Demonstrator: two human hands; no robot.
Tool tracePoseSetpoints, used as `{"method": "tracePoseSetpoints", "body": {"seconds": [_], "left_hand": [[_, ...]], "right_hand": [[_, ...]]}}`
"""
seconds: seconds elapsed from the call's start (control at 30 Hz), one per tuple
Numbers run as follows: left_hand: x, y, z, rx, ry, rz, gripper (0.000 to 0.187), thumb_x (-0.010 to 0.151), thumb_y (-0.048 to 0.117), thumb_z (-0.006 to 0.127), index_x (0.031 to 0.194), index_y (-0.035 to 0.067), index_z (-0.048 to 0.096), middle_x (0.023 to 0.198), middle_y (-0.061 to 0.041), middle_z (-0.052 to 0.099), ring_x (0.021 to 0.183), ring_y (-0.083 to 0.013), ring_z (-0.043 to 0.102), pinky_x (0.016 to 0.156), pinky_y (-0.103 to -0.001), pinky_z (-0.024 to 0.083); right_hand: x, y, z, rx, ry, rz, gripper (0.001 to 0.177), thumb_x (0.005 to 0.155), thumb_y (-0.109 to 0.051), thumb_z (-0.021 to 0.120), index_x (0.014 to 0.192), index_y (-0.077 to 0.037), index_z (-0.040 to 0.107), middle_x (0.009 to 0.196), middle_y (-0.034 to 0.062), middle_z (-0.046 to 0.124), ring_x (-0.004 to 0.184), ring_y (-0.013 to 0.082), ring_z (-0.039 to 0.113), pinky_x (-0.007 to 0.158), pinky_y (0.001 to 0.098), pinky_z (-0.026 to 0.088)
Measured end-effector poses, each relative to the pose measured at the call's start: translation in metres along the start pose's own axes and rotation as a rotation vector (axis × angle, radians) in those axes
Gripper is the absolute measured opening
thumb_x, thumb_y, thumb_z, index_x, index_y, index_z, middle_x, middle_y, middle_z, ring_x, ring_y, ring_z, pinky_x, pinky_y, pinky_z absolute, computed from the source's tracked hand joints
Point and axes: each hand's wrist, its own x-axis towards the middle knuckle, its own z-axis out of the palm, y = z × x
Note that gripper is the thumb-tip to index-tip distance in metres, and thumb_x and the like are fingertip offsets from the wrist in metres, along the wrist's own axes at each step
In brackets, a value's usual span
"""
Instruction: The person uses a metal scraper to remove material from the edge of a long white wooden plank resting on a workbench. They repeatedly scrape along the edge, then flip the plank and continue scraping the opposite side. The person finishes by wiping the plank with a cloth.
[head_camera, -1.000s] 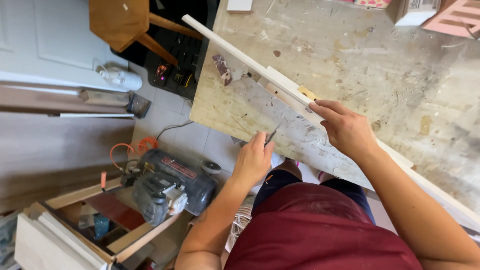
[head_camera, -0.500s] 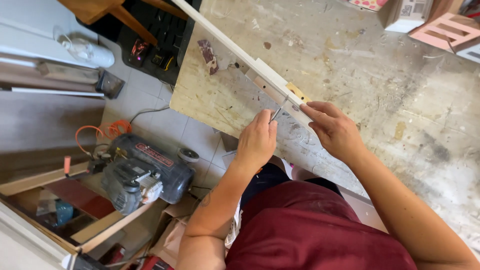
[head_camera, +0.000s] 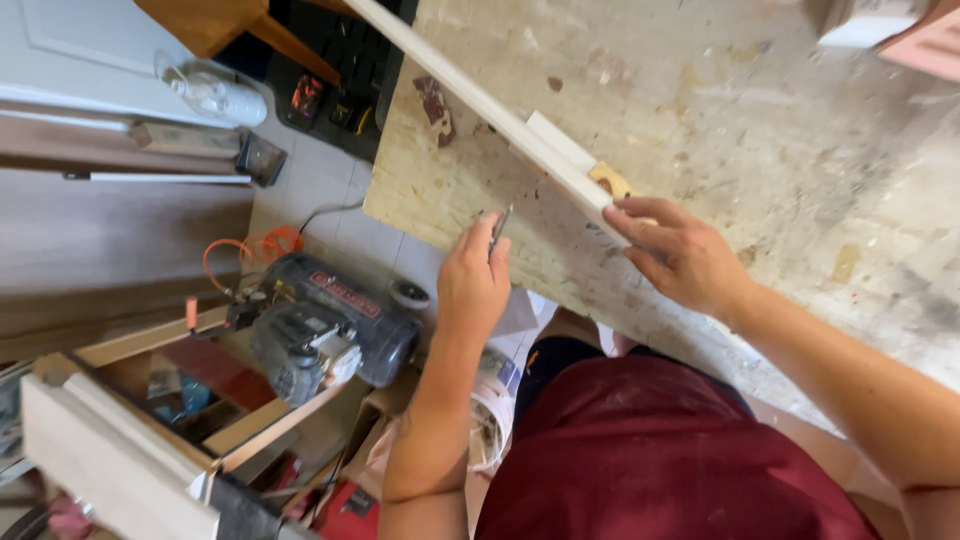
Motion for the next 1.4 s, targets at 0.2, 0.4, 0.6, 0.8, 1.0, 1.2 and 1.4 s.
{"method": "tracePoseSetpoints", "body": {"seconds": [0.2, 0.4, 0.6, 0.8, 1.0, 1.2, 1.4], "left_hand": [[0.017, 0.012, -0.018, 0.086, -0.022, -0.046, 0.033, 0.108, 0.029, 0.057, 0.137, 0.018, 0.066, 0.11, -0.007, 0.07, 0.102, -0.0341, 0.073, 0.084, -0.044, 0.061], [0.043, 0.023, -0.023, 0.172, -0.065, -0.054, 0.032, 0.107, 0.033, 0.059, 0.136, 0.021, 0.067, 0.107, -0.004, 0.069, 0.099, -0.0306, 0.074, 0.082, -0.044, 0.062], [0.059, 0.028, -0.035, 0.255, -0.075, -0.043, 0.032, 0.108, 0.036, 0.058, 0.136, 0.022, 0.067, 0.104, -0.004, 0.067, 0.098, -0.0299, 0.073, 0.08, -0.044, 0.062], [0.057, 0.03, -0.039, 0.238, -0.144, -0.074, 0.031, 0.106, 0.032, 0.061, 0.134, 0.021, 0.069, 0.106, -0.006, 0.069, 0.099, -0.0341, 0.074, 0.081, -0.047, 0.063], [0.062, 0.031, -0.043, 0.317, -0.179, -0.031, 0.031, 0.104, 0.034, 0.064, 0.133, 0.026, 0.071, 0.105, -0.002, 0.07, 0.097, -0.0308, 0.075, 0.078, -0.045, 0.064], [0.071, 0.041, -0.048, 0.368, -0.265, -0.002, 0.03, 0.104, 0.034, 0.062, 0.13, 0.023, 0.072, 0.102, -0.004, 0.07, 0.092, -0.0326, 0.074, 0.075, -0.047, 0.063], [0.075, 0.04, -0.038, 0.456, -0.267, 0.045, 0.029, 0.105, 0.032, 0.058, 0.126, 0.018, 0.073, 0.093, -0.006, 0.069, 0.083, -0.0329, 0.074, 0.07, -0.046, 0.063]], "right_hand": [[0.023, 0.004, 0.015, -0.074, -0.01, -0.097, 0.054, 0.096, -0.018, 0.066, 0.15, -0.019, 0.065, 0.144, 0.0101, 0.065, 0.124, 0.034, 0.068, 0.09, 0.0454, 0.061], [0.058, 0.002, 0.038, -0.148, -0.057, -0.075, 0.064, 0.092, -0.023, 0.071, 0.155, -0.023, 0.058, 0.149, 0.0055, 0.059, 0.128, 0.0297, 0.066, 0.089, 0.0451, 0.062], [0.076, -0.004, 0.046, -0.167, -0.034, -0.061, 0.06, 0.092, -0.025, 0.072, 0.151, -0.029, 0.063, 0.146, -0.0006, 0.06, 0.123, 0.0255, 0.068, 0.081, 0.0425, 0.064], [0.055, 0.004, 0.048, -0.191, 0.129, -0.118, 0.036, 0.093, -0.031, 0.072, 0.128, -0.038, 0.076, 0.128, -0.0102, 0.07, 0.109, 0.0139, 0.071, 0.073, 0.026, 0.058], [0.074, -0.001, 0.052, -0.12, 0.066, -0.092, 0.049, 0.09, -0.03, 0.072, 0.139, -0.035, 0.071, 0.132, -0.0049, 0.069, 0.113, 0.0208, 0.071, 0.077, 0.0369, 0.062], [0.105, 0.024, 0.057, 0.509, 0.142, 0.132, 0.015, 0.098, -0.014, 0.081, 0.113, -0.012, 0.077, 0.101, 0.0056, 0.073, 0.094, 0.0278, 0.077, 0.075, 0.0373, 0.064], [0.13, 0.022, 0.058, 0.625, 0.059, 0.028, 0.02, 0.098, -0.008, 0.077, 0.118, -0.011, 0.078, 0.108, 0.0068, 0.073, 0.097, 0.0246, 0.078, 0.082, 0.039, 0.063]]}}
